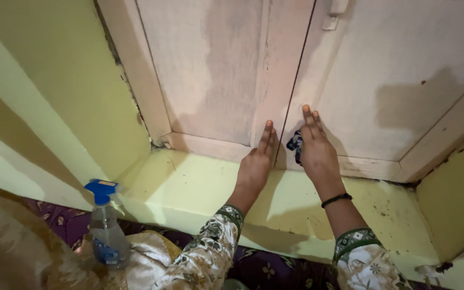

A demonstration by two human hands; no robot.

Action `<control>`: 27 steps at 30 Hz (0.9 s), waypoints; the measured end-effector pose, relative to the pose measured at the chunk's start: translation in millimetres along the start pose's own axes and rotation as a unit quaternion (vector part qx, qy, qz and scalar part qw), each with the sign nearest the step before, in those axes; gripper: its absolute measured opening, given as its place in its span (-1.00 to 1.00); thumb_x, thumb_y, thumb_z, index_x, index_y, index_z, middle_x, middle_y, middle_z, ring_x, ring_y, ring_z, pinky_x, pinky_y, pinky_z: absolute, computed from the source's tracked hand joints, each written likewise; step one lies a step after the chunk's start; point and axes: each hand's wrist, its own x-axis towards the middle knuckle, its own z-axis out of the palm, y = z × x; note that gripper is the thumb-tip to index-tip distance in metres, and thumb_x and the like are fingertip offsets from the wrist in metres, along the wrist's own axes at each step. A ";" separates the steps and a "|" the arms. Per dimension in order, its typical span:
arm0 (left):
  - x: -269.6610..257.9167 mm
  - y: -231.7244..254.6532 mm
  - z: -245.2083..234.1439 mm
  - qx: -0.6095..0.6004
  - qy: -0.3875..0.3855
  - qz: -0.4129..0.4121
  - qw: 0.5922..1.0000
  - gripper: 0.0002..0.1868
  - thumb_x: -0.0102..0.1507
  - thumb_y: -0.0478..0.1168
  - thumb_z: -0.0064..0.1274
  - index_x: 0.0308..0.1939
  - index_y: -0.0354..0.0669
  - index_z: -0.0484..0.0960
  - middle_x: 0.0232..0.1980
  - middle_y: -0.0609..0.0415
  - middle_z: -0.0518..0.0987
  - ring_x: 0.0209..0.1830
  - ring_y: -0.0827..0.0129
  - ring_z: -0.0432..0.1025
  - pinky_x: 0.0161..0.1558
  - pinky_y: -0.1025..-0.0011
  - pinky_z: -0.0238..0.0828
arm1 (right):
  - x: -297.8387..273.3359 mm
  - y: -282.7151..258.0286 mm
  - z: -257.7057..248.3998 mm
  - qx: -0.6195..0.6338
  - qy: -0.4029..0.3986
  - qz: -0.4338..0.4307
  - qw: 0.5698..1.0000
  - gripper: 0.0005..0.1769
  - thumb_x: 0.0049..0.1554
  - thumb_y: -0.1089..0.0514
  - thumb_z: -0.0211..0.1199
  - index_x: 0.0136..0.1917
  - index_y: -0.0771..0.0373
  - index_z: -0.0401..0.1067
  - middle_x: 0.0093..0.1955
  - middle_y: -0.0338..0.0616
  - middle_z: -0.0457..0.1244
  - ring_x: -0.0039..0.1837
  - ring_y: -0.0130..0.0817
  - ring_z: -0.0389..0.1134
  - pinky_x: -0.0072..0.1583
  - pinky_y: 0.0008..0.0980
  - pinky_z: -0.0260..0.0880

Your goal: The person cleans a window sill and the lower part of a wooden door using a spray bottle and a cloth. They spray the surfaces and wipe them down, briefly opening the door to clean the frame before closing it again.

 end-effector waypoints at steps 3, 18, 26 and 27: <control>5.0 -2.0 7.0 -0.037 0.005 -0.005 0.999 -0.06 0.08 -0.54 -0.01 0.57 -0.29 0.11 0.72 -0.06 -0.17 -0.26 0.25 0.58 -0.25 0.35 0.58 | 4.0 6.2 3.8 -0.012 0.006 -0.015 1.000 -0.70 0.10 0.48 0.06 0.11 0.35 0.35 0.71 -0.15 -0.07 0.64 -0.10 0.04 0.28 -0.18 0.44; 11.9 -18.1 8.7 -0.128 -0.066 -0.005 0.990 0.02 0.08 -0.59 -0.07 0.62 -0.18 -0.05 0.73 0.08 -0.23 -0.43 0.05 0.54 -0.38 0.19 0.52 | 5.7 2.6 14.3 -0.033 0.010 -0.004 0.999 -0.80 0.09 0.48 0.08 -0.02 0.35 0.37 0.70 -0.12 -0.05 0.65 -0.10 0.04 0.30 -0.21 0.43; 15.3 -17.8 16.6 -0.119 -0.074 -0.017 0.990 0.07 0.04 -0.60 -0.07 0.63 -0.17 -0.08 0.72 0.12 -0.27 -0.39 0.00 0.56 -0.34 0.15 0.54 | 6.4 6.7 16.5 -0.018 -0.005 0.007 1.000 -0.82 0.14 0.43 0.03 0.01 0.36 0.38 0.70 -0.15 -0.07 0.65 -0.07 0.02 0.32 -0.17 0.40; 15.0 -18.1 18.2 -0.128 -0.070 -0.019 0.989 0.07 0.03 -0.60 -0.07 0.63 -0.16 -0.07 0.72 0.13 -0.26 -0.37 0.00 0.56 -0.33 0.14 0.54 | 6.7 6.5 17.2 -0.018 -0.008 0.010 1.000 -0.84 0.16 0.42 0.03 0.00 0.36 0.37 0.70 -0.17 -0.07 0.65 -0.08 0.02 0.32 -0.17 0.41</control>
